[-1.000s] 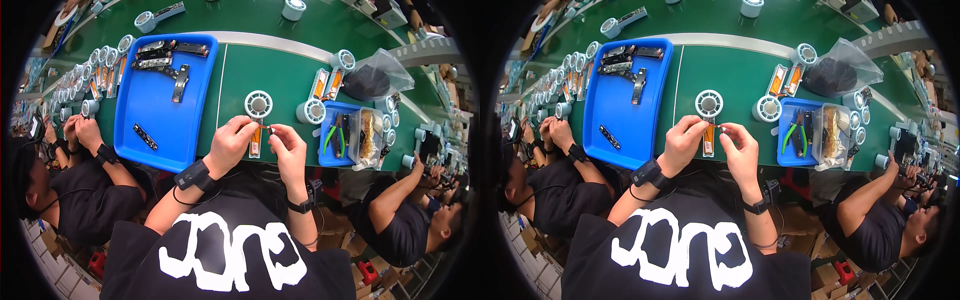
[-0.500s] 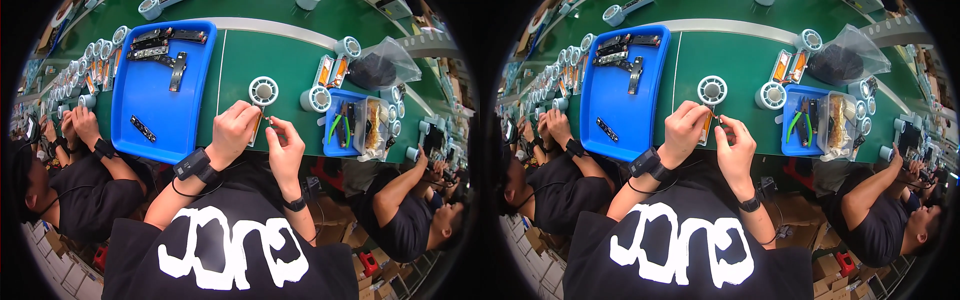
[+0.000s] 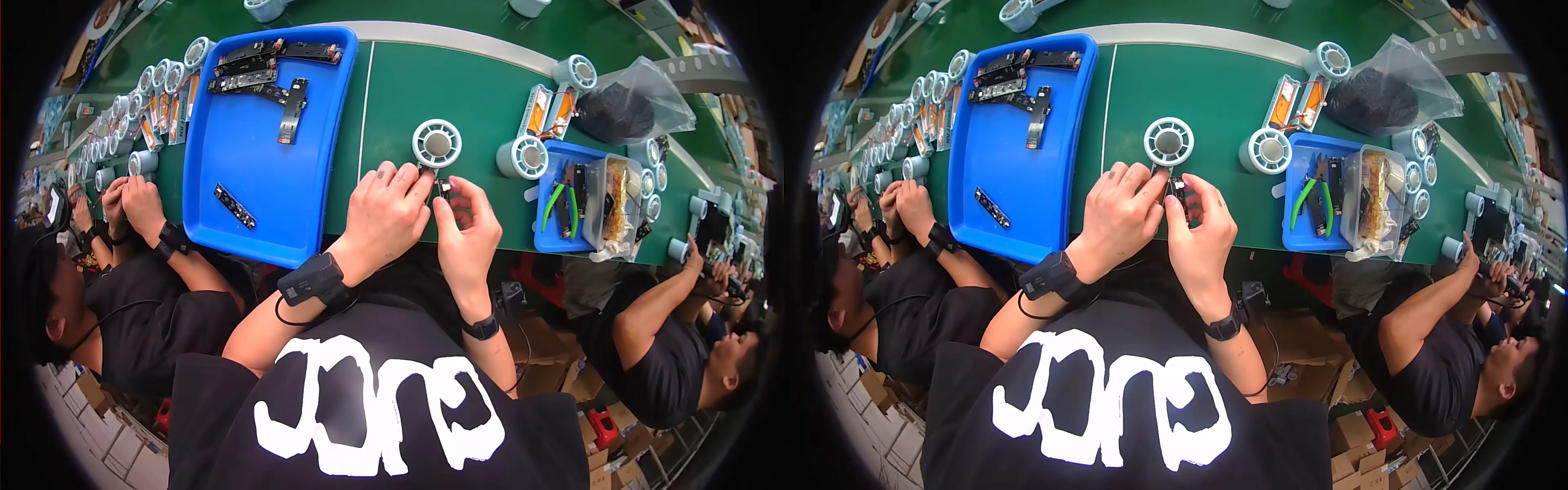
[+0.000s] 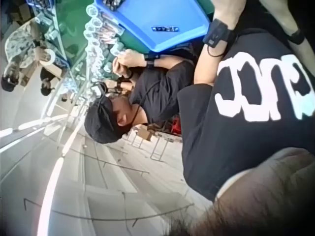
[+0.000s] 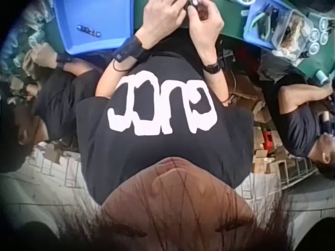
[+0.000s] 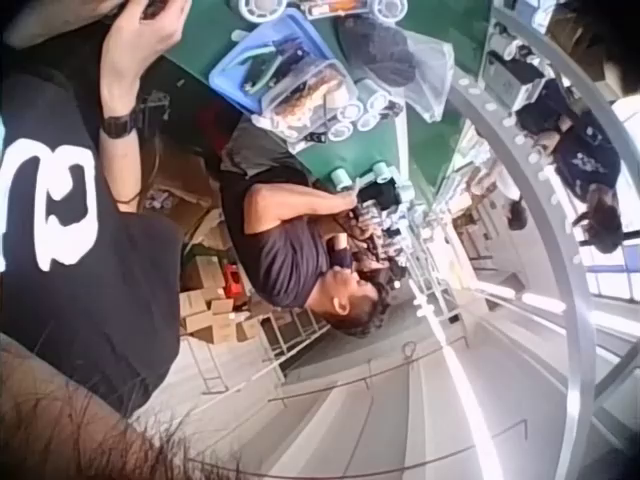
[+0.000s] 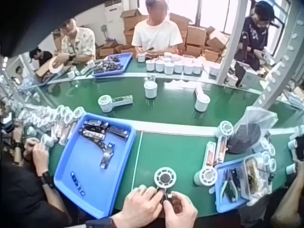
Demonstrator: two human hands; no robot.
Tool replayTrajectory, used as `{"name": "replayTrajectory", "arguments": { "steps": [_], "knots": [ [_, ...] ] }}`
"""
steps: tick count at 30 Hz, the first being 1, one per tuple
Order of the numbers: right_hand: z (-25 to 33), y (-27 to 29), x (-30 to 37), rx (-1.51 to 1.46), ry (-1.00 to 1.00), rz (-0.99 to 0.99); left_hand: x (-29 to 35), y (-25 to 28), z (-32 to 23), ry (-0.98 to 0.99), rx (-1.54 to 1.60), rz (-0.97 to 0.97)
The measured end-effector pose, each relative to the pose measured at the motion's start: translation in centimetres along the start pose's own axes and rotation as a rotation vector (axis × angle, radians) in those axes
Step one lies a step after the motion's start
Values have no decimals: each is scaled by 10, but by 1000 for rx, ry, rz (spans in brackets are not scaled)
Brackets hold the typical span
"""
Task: The person picks up a circuit board and a fan housing, connects the wires from the housing to the board, and presses the board into the housing. After fitting the board, the person sets the assembled unit onto the table and reaches for another circuit board.
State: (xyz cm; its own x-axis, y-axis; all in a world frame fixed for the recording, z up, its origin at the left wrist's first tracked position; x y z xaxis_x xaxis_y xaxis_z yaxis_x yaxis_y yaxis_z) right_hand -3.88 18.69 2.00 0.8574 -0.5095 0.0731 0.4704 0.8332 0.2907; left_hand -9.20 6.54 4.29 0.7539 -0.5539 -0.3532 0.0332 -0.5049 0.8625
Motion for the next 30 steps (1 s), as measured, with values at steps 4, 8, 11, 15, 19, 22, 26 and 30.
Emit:
{"name": "replayTrajectory", "arguments": {
  "steps": [4, 8, 11, 15, 19, 22, 26, 30],
  "knots": [
    [-4, -2, -3, -27, 17, -39, -4, 3, 1, 28, 19, -14],
    [-8, -5, -4, -135, -29, -50, -3, 3, 0, 76, 88, -27],
    [-7, -8, -3, -191, -30, -78, 6, 4, 6, 189, 306, -83],
    [8, -16, 3, -8, 192, -141, 32, -6, 20, 454, 765, -163],
    [20, -21, 5, 182, 236, -198, 42, -22, 23, 599, 988, -134],
    [22, -25, 7, 274, 287, -231, 43, -25, 18, 594, 1076, -93],
    [23, -31, 8, 453, 468, -307, 44, -21, 14, 575, 1150, -114],
    [14, -33, 11, 534, 582, -335, 44, -27, 16, 564, 1186, -133]
  ]
}}
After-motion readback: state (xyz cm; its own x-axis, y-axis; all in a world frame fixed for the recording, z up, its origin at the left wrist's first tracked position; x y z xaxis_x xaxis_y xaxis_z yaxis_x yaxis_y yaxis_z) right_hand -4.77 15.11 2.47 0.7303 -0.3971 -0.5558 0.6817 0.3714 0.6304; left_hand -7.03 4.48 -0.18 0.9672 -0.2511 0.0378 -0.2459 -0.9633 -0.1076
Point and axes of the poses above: each hand's wrist, its own x-axis away from the middle knuckle, its own y-axis out of the back of the hand, z = x × y, the point moved 6 cm from there along -x, towards the middle knuckle, and after that the axes turned 4 degrees about -z, right-handed, at the moved point
